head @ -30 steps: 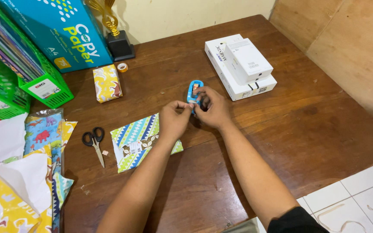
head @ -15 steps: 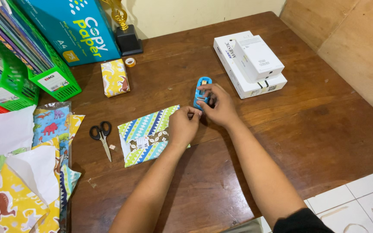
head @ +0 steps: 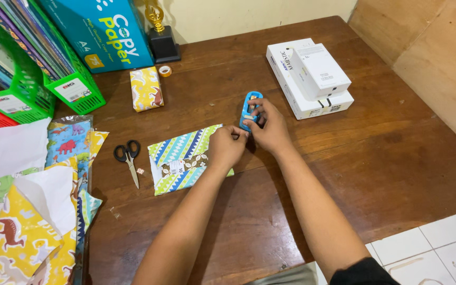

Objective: The person wraps a small rectangular box with patterned paper on a wooden table. They fold the paper edges, smooth the creases, and secure the folds with tape from a blue dispenser. The wrapped box is turned over and adjusted to ensure neat edges.

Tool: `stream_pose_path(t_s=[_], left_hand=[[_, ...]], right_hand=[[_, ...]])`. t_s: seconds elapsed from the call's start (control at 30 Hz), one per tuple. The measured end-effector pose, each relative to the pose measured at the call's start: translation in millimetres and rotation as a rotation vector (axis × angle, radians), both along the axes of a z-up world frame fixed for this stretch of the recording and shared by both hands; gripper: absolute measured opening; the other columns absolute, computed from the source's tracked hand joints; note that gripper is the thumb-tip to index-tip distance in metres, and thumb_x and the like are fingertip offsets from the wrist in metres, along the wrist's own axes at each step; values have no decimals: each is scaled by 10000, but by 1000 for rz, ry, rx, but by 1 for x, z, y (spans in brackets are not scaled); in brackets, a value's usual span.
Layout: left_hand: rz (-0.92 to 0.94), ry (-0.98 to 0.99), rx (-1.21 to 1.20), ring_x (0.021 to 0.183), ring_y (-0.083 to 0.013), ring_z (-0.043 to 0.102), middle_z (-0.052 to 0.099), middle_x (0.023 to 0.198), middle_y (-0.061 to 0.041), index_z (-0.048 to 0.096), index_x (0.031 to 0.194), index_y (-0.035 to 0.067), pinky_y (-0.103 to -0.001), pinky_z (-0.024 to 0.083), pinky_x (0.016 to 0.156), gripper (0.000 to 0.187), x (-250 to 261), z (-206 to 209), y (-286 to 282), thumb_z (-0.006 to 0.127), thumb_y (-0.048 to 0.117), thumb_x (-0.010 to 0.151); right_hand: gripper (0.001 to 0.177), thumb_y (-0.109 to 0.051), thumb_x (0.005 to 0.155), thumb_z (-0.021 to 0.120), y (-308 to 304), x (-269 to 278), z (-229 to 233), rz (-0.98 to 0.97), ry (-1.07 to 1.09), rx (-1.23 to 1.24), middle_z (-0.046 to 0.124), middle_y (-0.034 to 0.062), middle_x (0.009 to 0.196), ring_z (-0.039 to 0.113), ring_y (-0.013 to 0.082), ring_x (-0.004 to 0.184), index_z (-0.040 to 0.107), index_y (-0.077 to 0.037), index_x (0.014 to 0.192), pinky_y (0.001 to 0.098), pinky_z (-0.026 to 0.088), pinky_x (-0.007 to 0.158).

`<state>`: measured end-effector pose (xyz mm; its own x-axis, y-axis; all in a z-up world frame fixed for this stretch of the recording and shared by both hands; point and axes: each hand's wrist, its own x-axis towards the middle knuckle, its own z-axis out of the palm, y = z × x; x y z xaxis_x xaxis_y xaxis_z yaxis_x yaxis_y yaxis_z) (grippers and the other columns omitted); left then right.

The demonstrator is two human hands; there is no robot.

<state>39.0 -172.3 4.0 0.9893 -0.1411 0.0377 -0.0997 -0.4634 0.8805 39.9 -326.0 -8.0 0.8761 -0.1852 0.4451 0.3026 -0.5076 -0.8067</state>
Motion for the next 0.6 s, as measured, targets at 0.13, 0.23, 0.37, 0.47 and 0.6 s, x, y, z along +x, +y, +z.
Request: stream_pose_path(t_s=[0.13, 0.23, 0.37, 0.47, 0.6], left_hand=[[-5, -2, 15, 721, -249, 759, 775, 790, -132, 799, 872, 62, -366, 571, 691, 181, 4, -2, 0, 744, 233, 845], [-17, 10, -3, 655, -222, 744, 767, 747, -125, 789, 859, 48, -354, 563, 640, 172, 4, -2, 0, 752, 215, 838], [-37, 109, -26, 520, -182, 701, 746, 677, -100, 766, 850, 35, -338, 543, 543, 170, 4, 3, 1, 736, 202, 858], [-43, 142, -28, 486, -162, 683, 739, 662, -89, 760, 845, 29, -324, 535, 513, 163, 4, 6, 2, 722, 186, 868], [-50, 148, -56, 481, -157, 676, 736, 662, -86, 763, 858, 26, -314, 533, 495, 141, 5, 6, 3, 708, 156, 856]], right_hand=[[495, -64, 768, 862, 3, -2, 1, -45, -5, -21, 658, 13, 893, 521, 115, 683, 660, -126, 1216, 271, 483, 638], [495, -64, 762, 866, 6, -5, 2, -69, 4, -23, 669, 25, 906, 543, 132, 689, 656, -121, 1206, 286, 499, 648], [501, -62, 748, 865, 9, -4, 6, -110, 28, -65, 674, 38, 916, 584, 160, 698, 649, -120, 1197, 308, 522, 665], [503, -51, 749, 855, 11, -4, 6, -116, 13, -96, 663, 51, 934, 604, 178, 726, 647, -121, 1202, 324, 532, 678], [516, -46, 746, 836, 11, -2, 7, -103, 47, -96, 643, 60, 956, 606, 198, 737, 640, -131, 1216, 337, 533, 685]])
